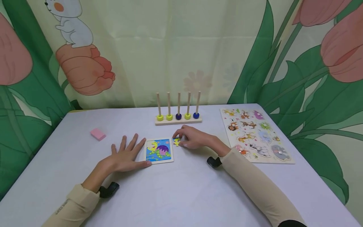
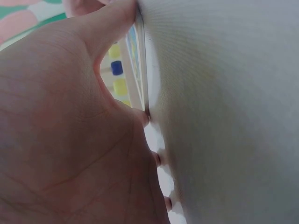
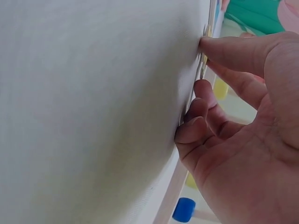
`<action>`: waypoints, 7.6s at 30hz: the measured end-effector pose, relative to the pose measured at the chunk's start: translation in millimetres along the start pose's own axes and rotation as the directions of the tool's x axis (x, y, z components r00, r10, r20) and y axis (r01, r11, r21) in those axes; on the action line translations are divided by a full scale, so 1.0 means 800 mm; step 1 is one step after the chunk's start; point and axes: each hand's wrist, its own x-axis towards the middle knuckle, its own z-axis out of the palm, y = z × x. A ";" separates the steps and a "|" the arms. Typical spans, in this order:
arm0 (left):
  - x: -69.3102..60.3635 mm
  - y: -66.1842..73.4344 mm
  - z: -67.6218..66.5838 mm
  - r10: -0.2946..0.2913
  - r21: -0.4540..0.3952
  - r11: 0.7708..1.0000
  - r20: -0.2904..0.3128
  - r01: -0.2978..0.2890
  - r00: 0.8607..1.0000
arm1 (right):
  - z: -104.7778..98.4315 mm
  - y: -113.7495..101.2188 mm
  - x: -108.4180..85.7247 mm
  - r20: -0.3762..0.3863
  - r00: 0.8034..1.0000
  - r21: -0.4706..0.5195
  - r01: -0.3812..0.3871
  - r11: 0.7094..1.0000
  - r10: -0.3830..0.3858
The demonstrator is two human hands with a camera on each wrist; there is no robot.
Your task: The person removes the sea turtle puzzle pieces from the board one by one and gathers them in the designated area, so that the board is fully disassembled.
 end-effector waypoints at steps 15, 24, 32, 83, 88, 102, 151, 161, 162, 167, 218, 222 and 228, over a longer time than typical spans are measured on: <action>0.010 -0.006 0.012 0.017 -0.007 1.000 -0.044 -0.018 0.999 | -0.004 0.015 -0.011 -0.014 1.000 0.017 -0.013 1.000 0.014; 0.001 -0.003 0.002 0.030 -0.017 0.999 -0.038 -0.031 0.999 | -0.005 0.010 -0.013 -0.022 1.000 0.023 0.006 1.000 -0.005; 0.003 -0.005 0.004 0.024 -0.005 1.000 -0.032 -0.024 0.999 | -0.005 0.009 -0.012 -0.049 0.999 0.024 0.023 0.999 -0.022; 0.012 -0.015 0.013 0.039 0.010 0.999 -0.055 -0.039 0.998 | 0.028 -0.062 0.046 -0.030 0.990 -0.004 0.135 0.991 -0.135; 0.014 -0.017 0.015 0.044 0.015 0.999 -0.058 -0.043 0.997 | 0.031 -0.065 0.049 -0.014 0.987 -0.018 0.159 0.987 -0.160; 0.013 -0.018 0.014 0.048 0.016 0.999 -0.047 -0.047 0.998 | 0.030 -0.069 0.051 0.025 0.991 -0.025 0.135 0.991 -0.134; 0.009 -0.011 0.008 0.033 0.013 0.999 -0.025 -0.033 0.999 | 0.023 -0.075 0.060 0.089 0.993 0.023 0.082 0.996 -0.083; -0.002 0.001 -0.001 0.028 0.022 0.999 -0.008 -0.028 1.000 | 0.021 -0.078 0.060 0.083 0.993 0.044 0.084 0.996 -0.087; -0.005 0.005 -0.004 0.026 0.019 0.999 0.000 -0.026 1.000 | 0.022 -0.078 0.060 0.080 0.993 0.048 0.086 0.995 -0.089; 0.000 -0.001 -0.001 0.026 0.000 1.000 -0.007 -0.026 1.000 | 0.022 -0.079 0.060 0.072 0.994 0.069 0.082 0.994 -0.087; 0.014 -0.019 0.016 0.042 0.022 0.999 -0.055 -0.041 0.998 | 0.023 -0.063 0.057 0.043 0.998 0.098 0.049 0.994 -0.054; 0.014 -0.019 0.016 0.046 0.024 0.999 -0.056 -0.045 0.997 | 0.022 -0.063 0.055 0.040 0.998 0.101 0.050 0.994 -0.055; 0.013 -0.018 0.015 0.048 0.017 0.999 -0.054 -0.047 0.997 | 0.019 -0.061 0.055 0.032 0.996 0.105 0.083 0.991 -0.087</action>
